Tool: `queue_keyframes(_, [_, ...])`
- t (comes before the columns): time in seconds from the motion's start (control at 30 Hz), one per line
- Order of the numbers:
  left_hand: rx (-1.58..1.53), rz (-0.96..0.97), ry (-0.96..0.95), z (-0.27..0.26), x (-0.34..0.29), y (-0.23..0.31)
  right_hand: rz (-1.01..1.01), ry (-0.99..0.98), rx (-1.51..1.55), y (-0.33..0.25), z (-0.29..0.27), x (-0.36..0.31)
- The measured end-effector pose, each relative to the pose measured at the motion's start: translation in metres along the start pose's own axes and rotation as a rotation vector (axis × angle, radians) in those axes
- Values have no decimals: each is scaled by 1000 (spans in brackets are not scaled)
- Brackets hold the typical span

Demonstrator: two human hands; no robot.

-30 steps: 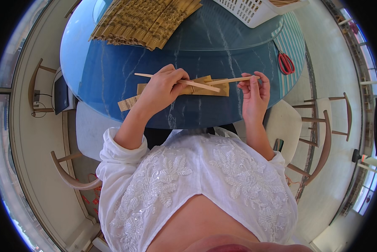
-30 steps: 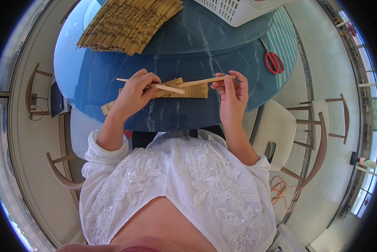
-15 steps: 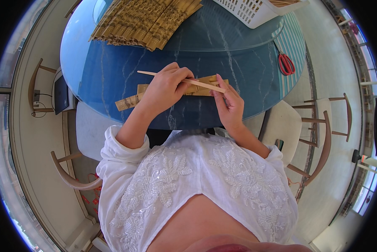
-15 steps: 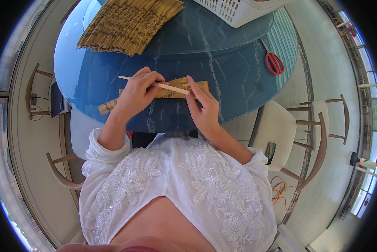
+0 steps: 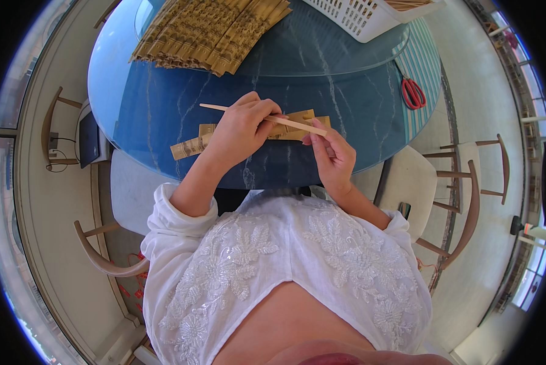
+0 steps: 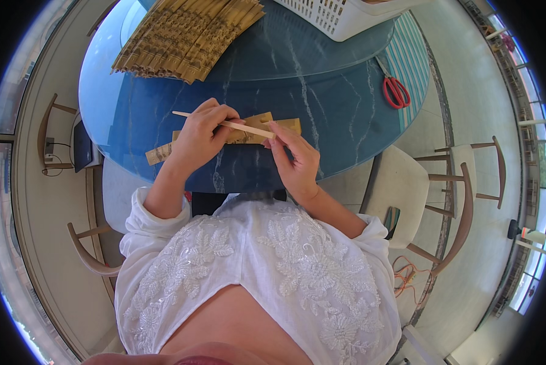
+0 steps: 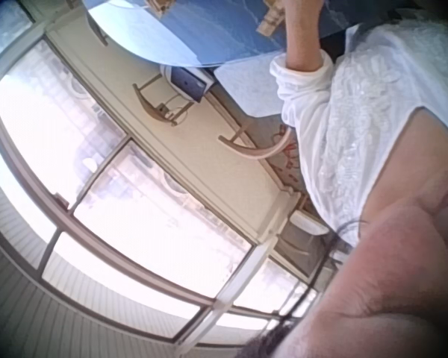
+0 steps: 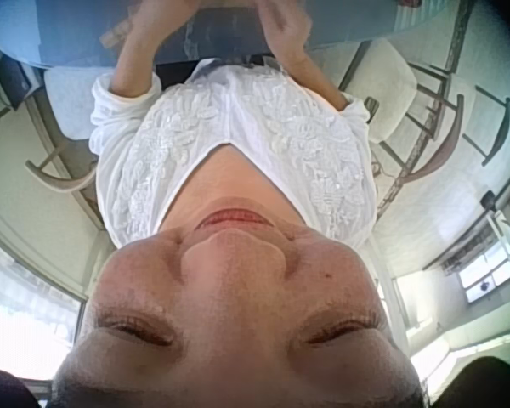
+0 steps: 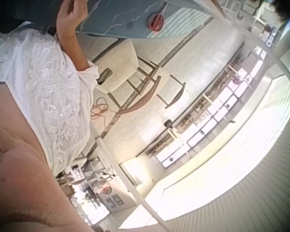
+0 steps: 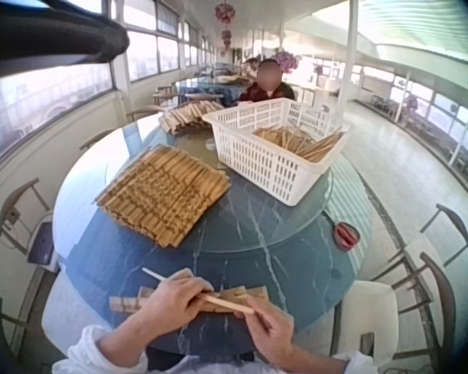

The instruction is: The person repeatedly picks up thin bamboo sticks and inserts them into slots on flat bamboo strips laid on a blue table. They align and slide the sticks into place, then set the assembled strip aside. The process is repeated with multiple strips and sticks from a nearby basket.

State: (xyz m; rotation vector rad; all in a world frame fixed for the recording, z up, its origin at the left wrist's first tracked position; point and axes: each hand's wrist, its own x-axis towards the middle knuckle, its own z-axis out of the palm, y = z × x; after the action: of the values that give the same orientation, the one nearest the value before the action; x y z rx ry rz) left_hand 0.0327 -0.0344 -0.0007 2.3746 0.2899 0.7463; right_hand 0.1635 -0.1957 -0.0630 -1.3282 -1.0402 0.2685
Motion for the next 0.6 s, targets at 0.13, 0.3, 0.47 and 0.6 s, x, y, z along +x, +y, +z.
queue_keyframes(0.13, [34,21,23,3,-1,-2,105,16,172,0,5,-4])
queue_keyframes(0.3, [117,39,6,3,1,-4,63,30,-8,-5,-2,9])
queue_keyframes(0.47, [144,19,-28,7,-2,-5,-4,-100,34,-14,-20,18])
queue_keyframes(0.6, [133,45,-36,10,-1,-8,23,-135,188,-21,-18,15])
